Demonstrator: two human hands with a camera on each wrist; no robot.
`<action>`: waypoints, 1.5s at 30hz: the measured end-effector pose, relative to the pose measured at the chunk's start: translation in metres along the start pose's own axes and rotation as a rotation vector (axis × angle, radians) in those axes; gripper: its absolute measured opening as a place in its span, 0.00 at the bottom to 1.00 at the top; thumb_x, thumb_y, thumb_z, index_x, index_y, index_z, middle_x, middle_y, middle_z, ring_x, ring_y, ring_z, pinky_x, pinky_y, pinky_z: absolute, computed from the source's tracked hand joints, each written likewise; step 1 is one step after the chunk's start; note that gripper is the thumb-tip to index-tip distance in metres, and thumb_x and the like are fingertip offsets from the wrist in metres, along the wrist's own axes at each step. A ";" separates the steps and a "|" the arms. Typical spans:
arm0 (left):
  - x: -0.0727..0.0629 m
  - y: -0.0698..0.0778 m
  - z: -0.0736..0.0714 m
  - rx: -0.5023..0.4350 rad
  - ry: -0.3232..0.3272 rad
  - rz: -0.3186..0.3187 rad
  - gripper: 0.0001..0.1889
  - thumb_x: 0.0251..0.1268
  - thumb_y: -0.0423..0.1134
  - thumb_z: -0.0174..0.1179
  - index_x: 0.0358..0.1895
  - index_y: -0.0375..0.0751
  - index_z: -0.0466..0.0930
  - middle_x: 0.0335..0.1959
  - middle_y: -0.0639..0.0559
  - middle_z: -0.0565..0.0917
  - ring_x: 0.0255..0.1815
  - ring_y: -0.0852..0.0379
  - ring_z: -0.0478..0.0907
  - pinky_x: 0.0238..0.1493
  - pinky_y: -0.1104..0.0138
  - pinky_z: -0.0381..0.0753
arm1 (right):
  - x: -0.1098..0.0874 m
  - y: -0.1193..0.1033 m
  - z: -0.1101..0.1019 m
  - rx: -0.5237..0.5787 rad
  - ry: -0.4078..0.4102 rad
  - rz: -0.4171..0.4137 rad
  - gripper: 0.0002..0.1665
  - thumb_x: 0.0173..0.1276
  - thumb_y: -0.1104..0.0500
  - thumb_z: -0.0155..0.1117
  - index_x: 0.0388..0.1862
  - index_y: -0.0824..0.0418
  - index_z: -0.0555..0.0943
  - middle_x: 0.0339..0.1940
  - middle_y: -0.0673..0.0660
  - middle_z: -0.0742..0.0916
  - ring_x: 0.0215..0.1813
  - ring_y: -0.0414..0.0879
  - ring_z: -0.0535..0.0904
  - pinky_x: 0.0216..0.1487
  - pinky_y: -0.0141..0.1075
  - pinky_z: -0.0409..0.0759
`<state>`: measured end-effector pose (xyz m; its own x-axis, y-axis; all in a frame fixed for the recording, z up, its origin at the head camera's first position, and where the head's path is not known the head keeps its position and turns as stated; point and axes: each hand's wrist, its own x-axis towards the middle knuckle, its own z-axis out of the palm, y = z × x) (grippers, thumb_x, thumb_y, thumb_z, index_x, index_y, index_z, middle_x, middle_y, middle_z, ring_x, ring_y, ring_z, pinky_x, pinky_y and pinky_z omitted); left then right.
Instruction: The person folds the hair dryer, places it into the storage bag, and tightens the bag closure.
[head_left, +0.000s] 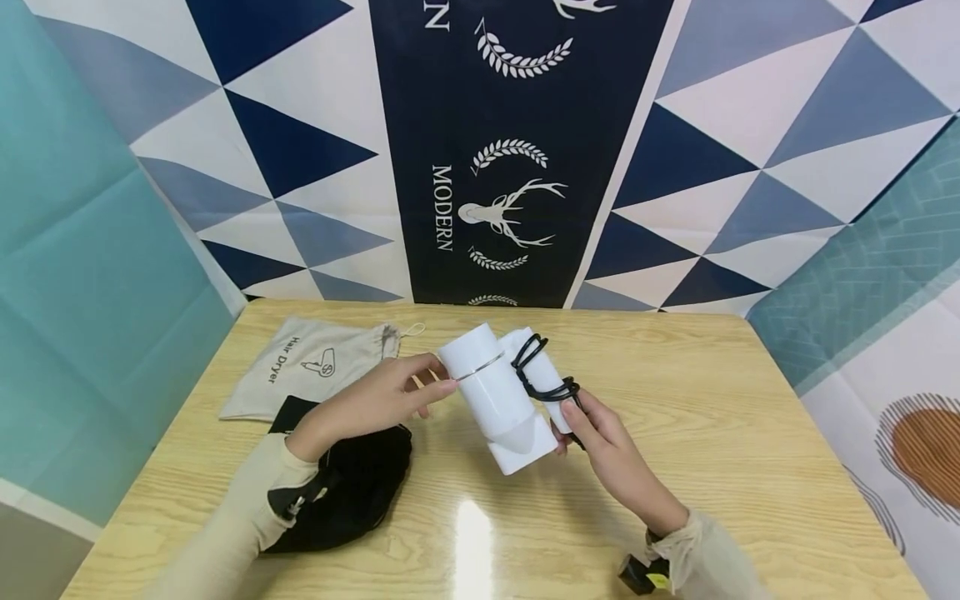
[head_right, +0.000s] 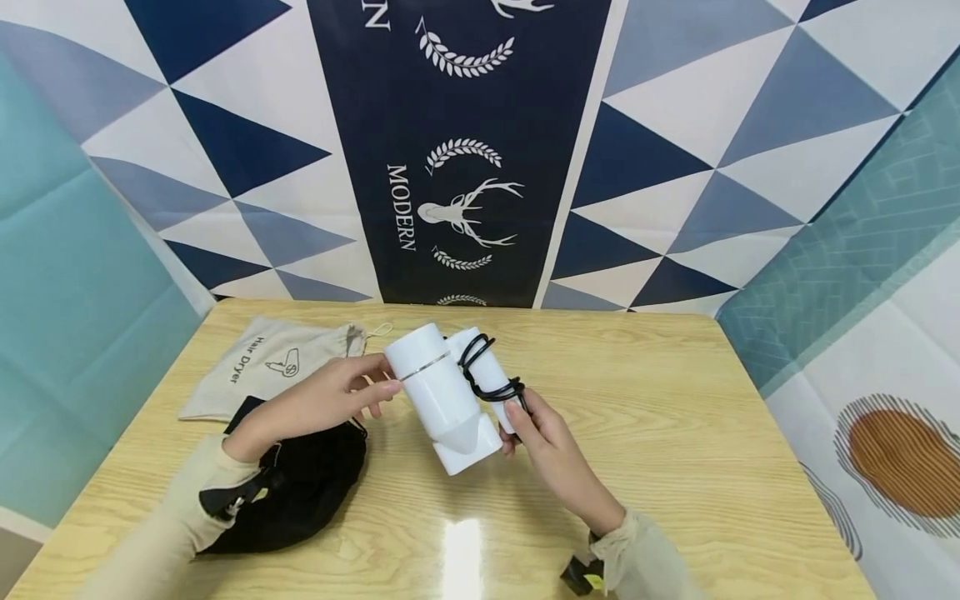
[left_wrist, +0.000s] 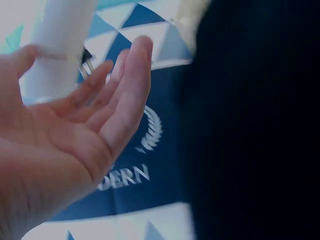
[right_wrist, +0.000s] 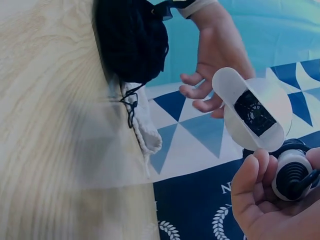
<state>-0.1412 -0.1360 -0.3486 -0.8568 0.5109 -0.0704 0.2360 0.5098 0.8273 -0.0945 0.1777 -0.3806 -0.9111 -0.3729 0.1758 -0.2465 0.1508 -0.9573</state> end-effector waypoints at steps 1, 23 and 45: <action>0.001 -0.006 -0.003 -0.001 -0.012 -0.004 0.21 0.73 0.59 0.53 0.52 0.47 0.79 0.42 0.50 0.82 0.29 0.57 0.83 0.32 0.58 0.84 | 0.000 0.001 0.001 0.000 -0.002 0.003 0.16 0.84 0.60 0.40 0.48 0.72 0.71 0.29 0.63 0.77 0.28 0.50 0.77 0.31 0.40 0.81; 0.040 -0.085 -0.058 0.375 0.079 -0.145 0.14 0.76 0.45 0.54 0.44 0.36 0.79 0.17 0.50 0.75 0.15 0.58 0.66 0.22 0.64 0.67 | 0.006 0.008 0.006 0.000 0.010 0.078 0.19 0.84 0.57 0.40 0.49 0.73 0.70 0.30 0.64 0.75 0.26 0.50 0.76 0.28 0.40 0.81; 0.040 -0.132 -0.060 0.382 -0.163 -0.270 0.22 0.73 0.34 0.48 0.16 0.49 0.59 0.11 0.57 0.59 0.13 0.60 0.55 0.24 0.65 0.62 | -0.005 0.021 0.008 0.060 -0.017 0.146 0.20 0.84 0.57 0.40 0.46 0.76 0.68 0.30 0.64 0.74 0.22 0.53 0.77 0.24 0.48 0.82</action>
<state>-0.2341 -0.2241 -0.4274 -0.8347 0.4116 -0.3658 0.1925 0.8405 0.5065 -0.0928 0.1752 -0.4038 -0.9301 -0.3660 0.0300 -0.0908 0.1499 -0.9845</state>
